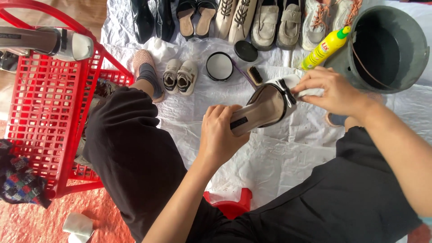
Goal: The person sits on a small red stool and cleans a white high-heeled shoe using a white cloth. They wipe the exterior and interior of the shoe, then place it in a red plastic basket. The person then picks up a second white shoe and continues wiping it with the cloth.
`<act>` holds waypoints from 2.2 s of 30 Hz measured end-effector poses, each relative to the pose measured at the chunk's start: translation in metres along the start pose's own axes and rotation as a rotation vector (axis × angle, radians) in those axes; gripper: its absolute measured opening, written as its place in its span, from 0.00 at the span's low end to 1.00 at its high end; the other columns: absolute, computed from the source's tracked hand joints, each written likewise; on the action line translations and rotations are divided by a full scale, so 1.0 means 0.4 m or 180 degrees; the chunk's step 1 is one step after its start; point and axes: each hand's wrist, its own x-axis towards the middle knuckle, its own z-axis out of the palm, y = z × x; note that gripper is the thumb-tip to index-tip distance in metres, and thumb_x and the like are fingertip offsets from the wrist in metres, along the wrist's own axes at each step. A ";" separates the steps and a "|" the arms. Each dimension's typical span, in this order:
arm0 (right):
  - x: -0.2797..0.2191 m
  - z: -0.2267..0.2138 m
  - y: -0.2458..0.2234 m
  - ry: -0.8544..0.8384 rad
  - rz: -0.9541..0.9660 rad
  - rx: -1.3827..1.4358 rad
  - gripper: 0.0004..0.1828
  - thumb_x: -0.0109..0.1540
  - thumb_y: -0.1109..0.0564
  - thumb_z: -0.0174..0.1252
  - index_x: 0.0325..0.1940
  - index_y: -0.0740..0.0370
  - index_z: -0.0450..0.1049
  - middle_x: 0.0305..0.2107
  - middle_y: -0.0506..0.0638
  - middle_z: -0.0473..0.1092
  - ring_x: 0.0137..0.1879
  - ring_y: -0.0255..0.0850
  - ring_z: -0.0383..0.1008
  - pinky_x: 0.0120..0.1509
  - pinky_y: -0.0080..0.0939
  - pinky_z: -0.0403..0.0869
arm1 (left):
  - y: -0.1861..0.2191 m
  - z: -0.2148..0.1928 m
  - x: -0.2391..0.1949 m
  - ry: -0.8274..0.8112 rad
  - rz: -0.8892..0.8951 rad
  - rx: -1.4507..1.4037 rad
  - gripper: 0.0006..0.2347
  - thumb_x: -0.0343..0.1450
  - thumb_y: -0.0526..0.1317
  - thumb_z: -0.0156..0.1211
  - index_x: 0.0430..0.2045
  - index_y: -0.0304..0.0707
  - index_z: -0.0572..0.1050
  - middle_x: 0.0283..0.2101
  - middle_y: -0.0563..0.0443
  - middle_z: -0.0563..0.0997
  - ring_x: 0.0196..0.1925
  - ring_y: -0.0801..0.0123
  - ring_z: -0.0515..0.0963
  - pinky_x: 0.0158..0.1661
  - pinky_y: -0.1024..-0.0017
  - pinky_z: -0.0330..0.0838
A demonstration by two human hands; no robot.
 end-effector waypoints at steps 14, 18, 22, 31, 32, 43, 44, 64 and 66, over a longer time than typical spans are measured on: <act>0.016 -0.007 0.010 0.0173 0.0178 0.0056 0.14 0.56 0.57 0.76 0.46 0.52 0.86 0.42 0.42 0.76 0.56 0.43 0.69 0.71 0.53 0.55 | 0.055 -0.005 0.007 0.0206 0.0281 0.0146 0.26 0.56 0.39 0.74 0.51 0.45 0.79 0.42 0.51 0.80 0.51 0.52 0.76 0.51 0.56 0.71; 0.018 -0.018 0.015 -0.0439 0.0356 -0.0235 0.10 0.55 0.50 0.75 0.40 0.47 0.90 0.40 0.33 0.75 0.57 0.39 0.67 0.75 0.52 0.49 | 0.050 0.006 0.011 0.0320 0.0391 0.0312 0.28 0.55 0.36 0.76 0.53 0.41 0.79 0.43 0.47 0.80 0.52 0.51 0.75 0.49 0.52 0.69; 0.013 -0.034 -0.007 0.0557 0.0068 -0.0390 0.16 0.58 0.57 0.78 0.49 0.46 0.85 0.43 0.36 0.72 0.58 0.42 0.67 0.71 0.51 0.52 | 0.082 0.000 0.000 0.0315 0.0443 0.0224 0.27 0.55 0.37 0.74 0.51 0.45 0.78 0.42 0.48 0.78 0.51 0.49 0.75 0.45 0.52 0.69; 0.023 -0.025 -0.020 0.0765 0.0100 -0.0435 0.19 0.58 0.55 0.79 0.53 0.46 0.85 0.44 0.40 0.73 0.58 0.45 0.68 0.77 0.56 0.52 | 0.076 0.006 -0.003 0.0401 0.0413 0.0149 0.28 0.55 0.35 0.73 0.53 0.43 0.77 0.43 0.48 0.78 0.52 0.49 0.75 0.48 0.52 0.70; 0.030 -0.032 -0.033 0.0885 -0.0140 -0.0336 0.19 0.57 0.61 0.81 0.51 0.54 0.86 0.41 0.45 0.76 0.53 0.44 0.69 0.67 0.51 0.60 | 0.084 -0.002 -0.002 0.0433 0.0420 0.0110 0.28 0.56 0.34 0.74 0.54 0.40 0.78 0.45 0.46 0.80 0.52 0.50 0.75 0.50 0.53 0.70; -0.047 -0.133 -0.031 0.1095 0.0518 -0.1340 0.14 0.72 0.54 0.77 0.61 0.39 0.88 0.45 0.42 0.71 0.59 0.47 0.66 0.70 0.51 0.52 | -0.022 0.042 -0.020 0.0890 0.0372 -0.0171 0.25 0.57 0.36 0.76 0.51 0.46 0.79 0.45 0.52 0.82 0.52 0.55 0.78 0.55 0.57 0.74; -0.041 -0.135 -0.049 0.1128 0.0467 -0.1223 0.14 0.71 0.54 0.77 0.60 0.40 0.88 0.43 0.43 0.69 0.56 0.47 0.65 0.70 0.52 0.54 | -0.022 0.045 -0.020 0.0952 0.0364 -0.0202 0.25 0.57 0.36 0.77 0.51 0.46 0.79 0.46 0.52 0.82 0.53 0.55 0.78 0.54 0.58 0.75; 0.050 -0.080 -0.097 0.0764 -0.0179 -0.1590 0.18 0.66 0.53 0.76 0.61 0.39 0.86 0.42 0.43 0.74 0.57 0.49 0.70 0.71 0.56 0.57 | -0.029 0.043 -0.013 0.1242 0.0358 -0.0248 0.24 0.58 0.35 0.78 0.51 0.45 0.79 0.46 0.50 0.81 0.52 0.54 0.78 0.53 0.60 0.77; 0.049 -0.062 -0.092 0.0558 -0.0284 -0.1855 0.19 0.62 0.51 0.75 0.57 0.35 0.86 0.41 0.39 0.74 0.53 0.44 0.72 0.68 0.52 0.59 | -0.037 0.048 -0.019 0.1182 0.0299 -0.0255 0.25 0.59 0.36 0.78 0.51 0.45 0.79 0.46 0.50 0.81 0.53 0.54 0.78 0.54 0.60 0.77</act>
